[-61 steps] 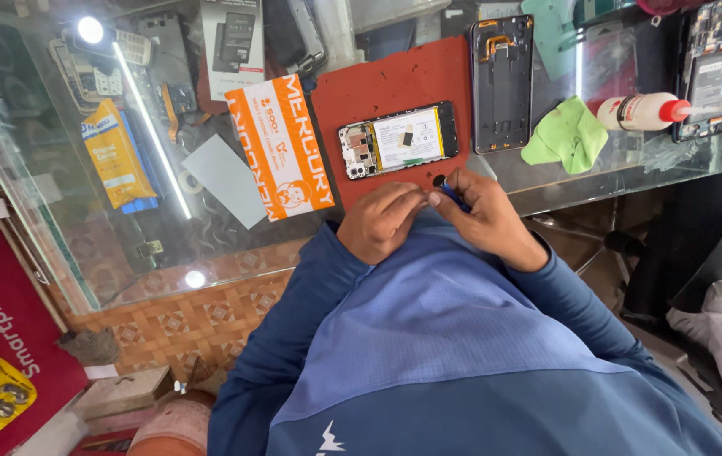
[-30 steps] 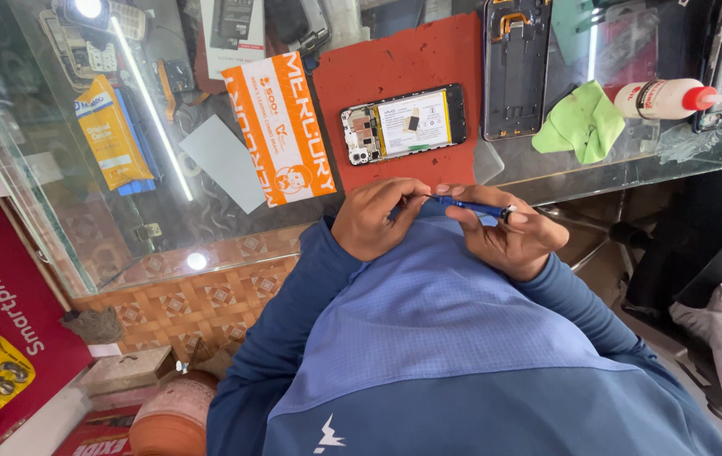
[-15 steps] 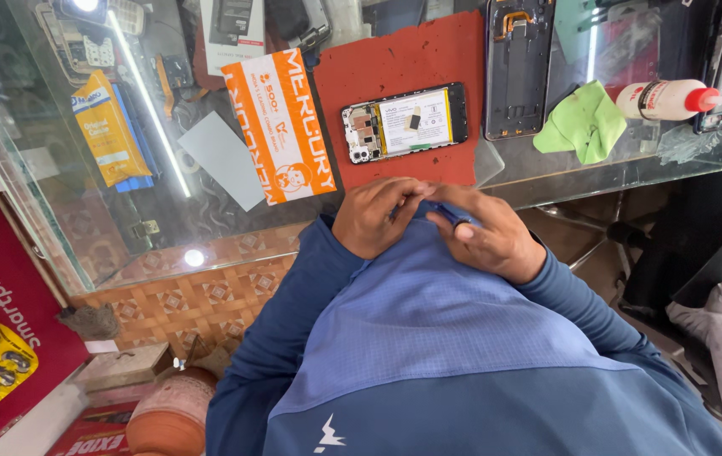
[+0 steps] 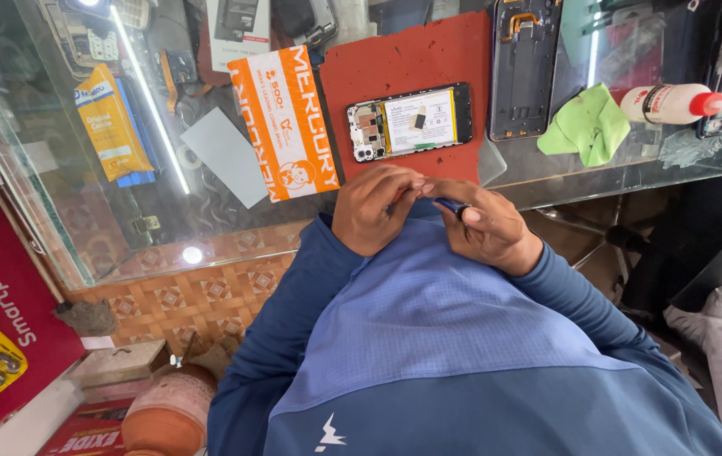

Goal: The person uses a blue screwdriver to remove and reinsert screws from the internal frame of a disassembled smartphone. They repeatedly loosen and tighten screws at multiple locations on the phone's chassis while it rests on a red mat.

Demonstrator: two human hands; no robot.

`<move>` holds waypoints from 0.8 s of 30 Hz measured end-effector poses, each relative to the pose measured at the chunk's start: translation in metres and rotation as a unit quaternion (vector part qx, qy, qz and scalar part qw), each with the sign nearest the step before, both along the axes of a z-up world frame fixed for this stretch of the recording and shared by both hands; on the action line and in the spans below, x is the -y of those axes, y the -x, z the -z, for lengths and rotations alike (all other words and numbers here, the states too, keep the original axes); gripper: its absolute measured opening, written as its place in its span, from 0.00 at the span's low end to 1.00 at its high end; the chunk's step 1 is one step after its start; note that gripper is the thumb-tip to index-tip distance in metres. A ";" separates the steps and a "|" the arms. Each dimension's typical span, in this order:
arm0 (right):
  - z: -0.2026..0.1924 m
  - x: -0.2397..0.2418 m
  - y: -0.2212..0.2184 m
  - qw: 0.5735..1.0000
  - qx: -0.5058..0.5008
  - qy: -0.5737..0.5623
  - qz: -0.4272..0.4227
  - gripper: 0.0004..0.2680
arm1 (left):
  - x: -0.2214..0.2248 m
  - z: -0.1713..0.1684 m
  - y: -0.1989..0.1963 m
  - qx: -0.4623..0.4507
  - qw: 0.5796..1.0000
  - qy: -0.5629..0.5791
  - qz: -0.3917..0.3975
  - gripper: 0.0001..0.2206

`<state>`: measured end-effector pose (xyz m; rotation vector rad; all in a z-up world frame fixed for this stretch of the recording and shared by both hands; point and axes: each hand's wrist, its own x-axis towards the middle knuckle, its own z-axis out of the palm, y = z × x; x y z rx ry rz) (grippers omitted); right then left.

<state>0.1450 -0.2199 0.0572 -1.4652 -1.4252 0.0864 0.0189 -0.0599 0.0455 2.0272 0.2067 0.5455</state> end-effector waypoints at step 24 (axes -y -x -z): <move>0.022 -0.021 -0.054 0.986 -0.065 -0.004 0.151 0.24 | -0.020 0.026 -0.100 -0.101 0.981 -0.149 0.068 0.23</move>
